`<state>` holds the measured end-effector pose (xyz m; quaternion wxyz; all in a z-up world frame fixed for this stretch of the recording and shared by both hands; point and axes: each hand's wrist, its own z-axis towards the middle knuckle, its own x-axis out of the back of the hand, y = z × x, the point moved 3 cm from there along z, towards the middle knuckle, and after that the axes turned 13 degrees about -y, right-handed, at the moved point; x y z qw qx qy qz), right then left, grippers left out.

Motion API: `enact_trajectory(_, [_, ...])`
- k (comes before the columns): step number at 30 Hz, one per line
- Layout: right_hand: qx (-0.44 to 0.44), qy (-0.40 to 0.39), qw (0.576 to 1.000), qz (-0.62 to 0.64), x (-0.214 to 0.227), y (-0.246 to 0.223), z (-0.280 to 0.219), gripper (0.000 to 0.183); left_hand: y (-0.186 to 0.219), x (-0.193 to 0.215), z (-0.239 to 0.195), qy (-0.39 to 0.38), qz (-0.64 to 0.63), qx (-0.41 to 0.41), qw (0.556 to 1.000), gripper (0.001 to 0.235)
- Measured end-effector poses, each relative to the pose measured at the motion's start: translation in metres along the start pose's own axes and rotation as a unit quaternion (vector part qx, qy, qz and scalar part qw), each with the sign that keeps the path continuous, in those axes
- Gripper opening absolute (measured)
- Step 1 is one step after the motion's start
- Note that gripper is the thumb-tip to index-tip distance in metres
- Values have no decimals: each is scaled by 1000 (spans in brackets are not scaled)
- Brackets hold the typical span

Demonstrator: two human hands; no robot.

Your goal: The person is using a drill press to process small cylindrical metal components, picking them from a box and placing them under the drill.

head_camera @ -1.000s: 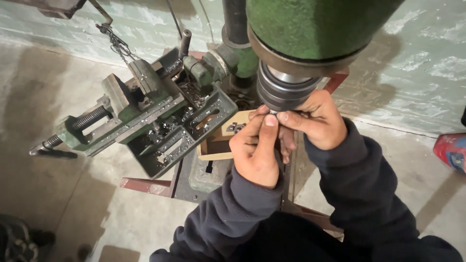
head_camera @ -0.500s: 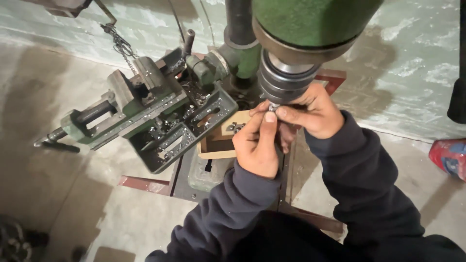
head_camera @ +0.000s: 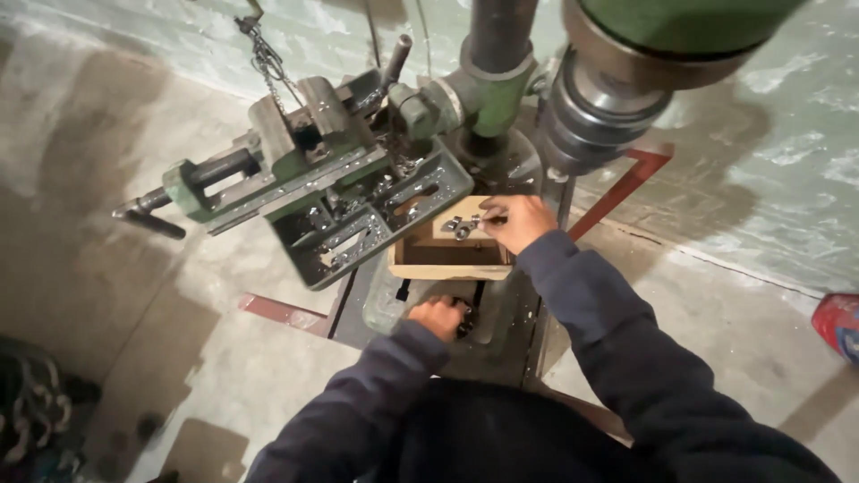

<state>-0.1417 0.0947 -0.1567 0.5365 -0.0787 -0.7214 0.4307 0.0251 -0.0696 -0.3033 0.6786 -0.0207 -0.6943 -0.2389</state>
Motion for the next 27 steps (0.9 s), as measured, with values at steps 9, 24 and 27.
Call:
enact_trajectory(9, [6,57,997,58,19,23,-56,23,10,-7,18,-117,60,-67,989,13])
enact_trajectory(24, [-57,73,945,313,-42,86,-149,18,11,24,29,-236,-52,31,970,27])
enact_trajectory(27, [-42,68,950,301,-42,79,-146,19,-2,30,27,-150,-108,21,982,29])
